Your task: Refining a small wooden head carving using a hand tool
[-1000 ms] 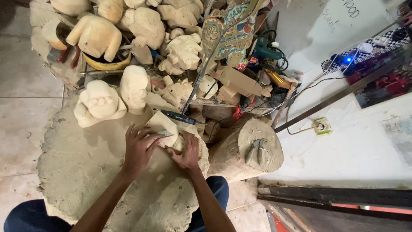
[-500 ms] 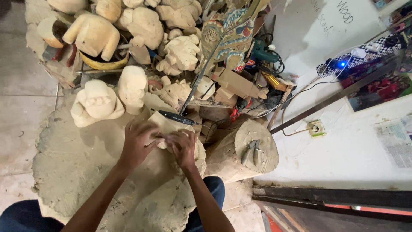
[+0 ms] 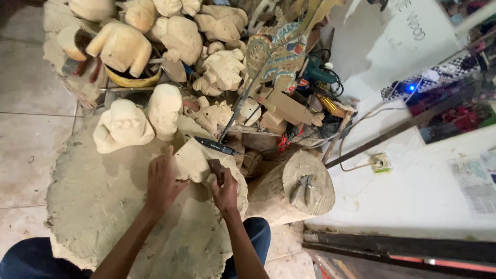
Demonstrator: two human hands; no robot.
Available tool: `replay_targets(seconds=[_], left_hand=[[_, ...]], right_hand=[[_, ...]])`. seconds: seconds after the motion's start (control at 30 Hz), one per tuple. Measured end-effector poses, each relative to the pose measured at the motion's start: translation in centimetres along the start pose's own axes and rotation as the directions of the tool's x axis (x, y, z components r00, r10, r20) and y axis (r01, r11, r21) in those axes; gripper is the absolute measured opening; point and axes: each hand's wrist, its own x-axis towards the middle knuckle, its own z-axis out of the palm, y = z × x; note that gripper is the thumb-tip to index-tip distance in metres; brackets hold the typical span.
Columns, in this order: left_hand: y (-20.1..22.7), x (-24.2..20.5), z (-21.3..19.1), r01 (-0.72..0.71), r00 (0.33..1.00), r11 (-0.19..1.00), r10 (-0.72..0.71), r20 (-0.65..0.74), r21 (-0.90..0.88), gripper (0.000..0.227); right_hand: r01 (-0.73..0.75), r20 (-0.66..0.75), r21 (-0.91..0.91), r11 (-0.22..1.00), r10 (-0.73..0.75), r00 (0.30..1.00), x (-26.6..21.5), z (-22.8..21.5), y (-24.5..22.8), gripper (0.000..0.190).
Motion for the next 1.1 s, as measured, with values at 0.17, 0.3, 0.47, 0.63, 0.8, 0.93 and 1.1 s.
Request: replay_targets(seconds=[0.17, 0.3, 0.47, 0.63, 0.8, 0.93, 1.1], left_hand=[[1.4, 0.7, -2.6, -0.007, 0.999, 0.954, 0.019, 0.034, -0.299, 0.119], [3.0, 2.2, -5.4, -0.068, 0.996, 0.972, 0.081, 0.049, -0.225, 0.126], [3.7, 4.0, -8.6, -0.13, 0.966, 0.962, 0.177, 0.186, -0.241, 0.117], [5.0, 5.2, -10.9, -0.194, 0.881, 0.96, 0.26, 0.394, -0.2, 0.109], [3.9, 6.2, -9.6, -0.142, 0.811, 0.957, 0.26, 0.524, -0.255, 0.104], [5.0, 6.8, -11.9, -0.086, 0.807, 0.919, 0.291, 0.514, -0.385, 0.096], [4.6, 5.2, -11.3, 0.042, 0.791, 0.895, 0.243, 0.562, -0.445, 0.088]], right_hand=[[-0.045, 0.025, 0.061, 0.997, 0.044, 0.999, -0.2, -0.8, -2.1, 0.007], [-0.147, 0.019, 0.228, 0.963, 0.147, 0.989, -0.1, -1.6, -3.1, 0.008], [-0.243, 0.152, 0.407, 0.88, 0.196, 0.969, -1.6, -2.3, -2.1, 0.014], [-0.264, 0.19, 0.465, 0.845, 0.196, 0.962, -3.2, -3.7, -1.7, 0.025], [-0.141, 0.111, 0.318, 0.937, 0.111, 0.988, -0.8, -5.1, -7.7, 0.035], [-0.061, 0.045, 0.424, 0.903, 0.046, 0.998, 0.8, -3.4, -9.6, 0.03], [0.064, 0.033, 0.353, 0.934, -0.081, 0.996, 0.4, -2.5, -11.3, 0.033]])
